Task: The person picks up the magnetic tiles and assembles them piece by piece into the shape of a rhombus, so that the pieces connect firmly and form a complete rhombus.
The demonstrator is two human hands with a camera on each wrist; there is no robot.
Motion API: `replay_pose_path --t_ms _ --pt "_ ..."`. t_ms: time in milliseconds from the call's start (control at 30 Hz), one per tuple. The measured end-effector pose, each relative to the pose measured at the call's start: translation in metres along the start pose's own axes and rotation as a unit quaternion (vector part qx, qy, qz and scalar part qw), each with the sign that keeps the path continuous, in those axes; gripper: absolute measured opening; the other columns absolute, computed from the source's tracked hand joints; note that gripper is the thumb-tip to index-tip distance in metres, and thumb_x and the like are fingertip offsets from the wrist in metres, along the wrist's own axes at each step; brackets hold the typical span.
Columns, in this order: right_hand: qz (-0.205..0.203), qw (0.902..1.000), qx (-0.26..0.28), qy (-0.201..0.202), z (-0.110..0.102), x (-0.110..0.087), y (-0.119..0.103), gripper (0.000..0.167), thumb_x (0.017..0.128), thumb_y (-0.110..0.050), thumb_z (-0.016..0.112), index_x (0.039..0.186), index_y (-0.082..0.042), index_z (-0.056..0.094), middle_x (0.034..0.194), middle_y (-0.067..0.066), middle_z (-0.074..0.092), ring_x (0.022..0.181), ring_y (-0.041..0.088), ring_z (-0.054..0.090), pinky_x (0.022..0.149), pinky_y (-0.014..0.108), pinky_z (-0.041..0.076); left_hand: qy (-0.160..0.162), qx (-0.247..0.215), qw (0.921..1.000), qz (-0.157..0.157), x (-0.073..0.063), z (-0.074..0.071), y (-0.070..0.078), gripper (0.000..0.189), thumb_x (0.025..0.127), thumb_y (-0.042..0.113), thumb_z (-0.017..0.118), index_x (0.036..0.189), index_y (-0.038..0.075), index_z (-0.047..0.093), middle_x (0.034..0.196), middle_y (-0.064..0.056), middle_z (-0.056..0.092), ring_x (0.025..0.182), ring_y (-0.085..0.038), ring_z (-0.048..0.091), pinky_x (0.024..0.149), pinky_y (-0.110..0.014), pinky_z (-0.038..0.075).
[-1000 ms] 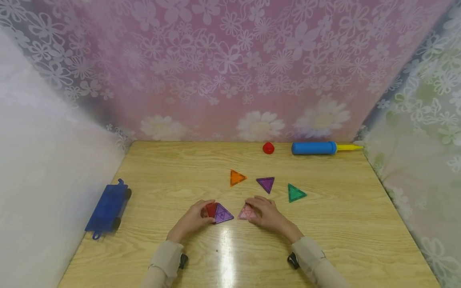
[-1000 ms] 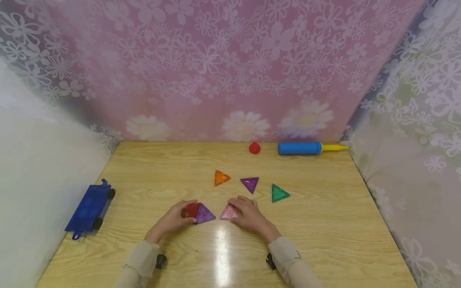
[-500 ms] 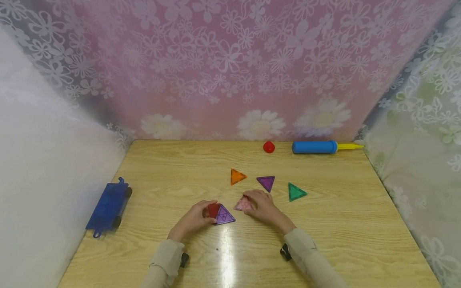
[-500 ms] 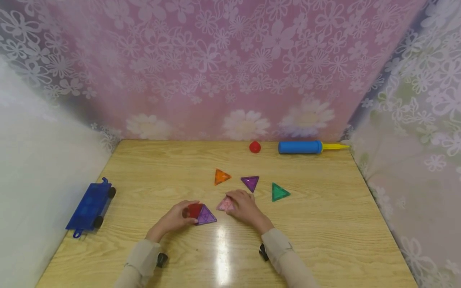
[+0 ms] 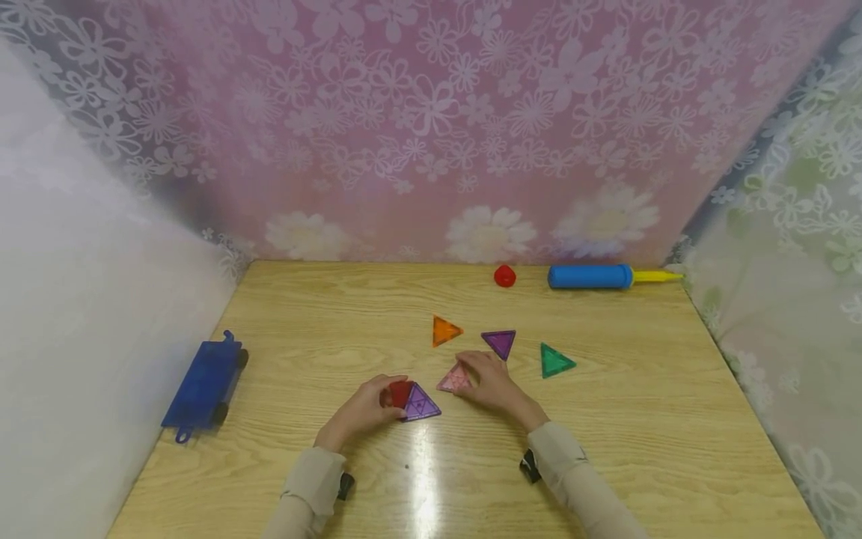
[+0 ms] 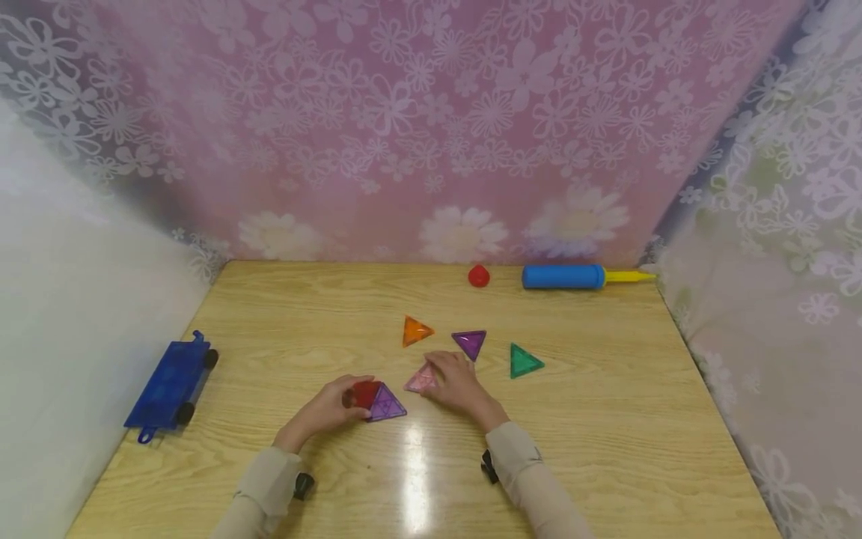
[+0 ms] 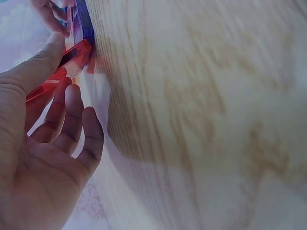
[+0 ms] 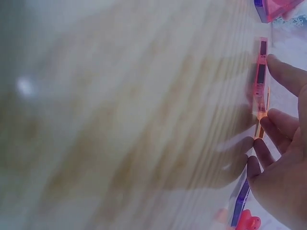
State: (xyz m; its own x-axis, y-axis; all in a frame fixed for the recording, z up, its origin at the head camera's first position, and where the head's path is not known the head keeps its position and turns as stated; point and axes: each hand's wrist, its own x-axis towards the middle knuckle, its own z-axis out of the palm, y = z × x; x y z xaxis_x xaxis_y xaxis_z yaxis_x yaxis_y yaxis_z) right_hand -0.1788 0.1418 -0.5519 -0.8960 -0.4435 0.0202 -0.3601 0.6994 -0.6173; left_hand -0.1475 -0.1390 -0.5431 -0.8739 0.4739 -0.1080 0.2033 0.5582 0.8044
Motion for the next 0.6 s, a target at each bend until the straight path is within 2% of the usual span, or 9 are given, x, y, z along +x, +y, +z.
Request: replay_pose_path --t_ms 267,600 --pt "0.016 0.9998 -0.013 0.000 0.0012 0.0042 -0.0004 0.061 0.081 -0.030 0.075 0.132 -0.002 0.054 0.137 0.016 0.051 0.129 0.042 0.035 0.105 0.060 0.024 0.001 0.000 1.0000 0.005 -0.0004 0.0009 -0.0017 0.059 0.083 0.016 0.074 0.136 0.005 0.051 0.095 0.001 0.055 0.079 -0.010 0.049 0.067 -0.022 0.046" --pt "0.026 0.9989 0.037 0.014 0.0067 0.0065 -0.0018 0.061 0.077 -0.022 0.080 0.127 0.001 0.055 0.126 0.017 0.056 0.123 0.035 0.044 0.109 0.052 0.026 0.006 -0.008 0.9999 0.007 -0.0020 -0.0002 -0.0018 0.058 0.083 0.015 0.074 0.135 0.003 0.051 0.093 -0.001 0.056 0.079 -0.012 0.049 0.067 -0.022 0.045"
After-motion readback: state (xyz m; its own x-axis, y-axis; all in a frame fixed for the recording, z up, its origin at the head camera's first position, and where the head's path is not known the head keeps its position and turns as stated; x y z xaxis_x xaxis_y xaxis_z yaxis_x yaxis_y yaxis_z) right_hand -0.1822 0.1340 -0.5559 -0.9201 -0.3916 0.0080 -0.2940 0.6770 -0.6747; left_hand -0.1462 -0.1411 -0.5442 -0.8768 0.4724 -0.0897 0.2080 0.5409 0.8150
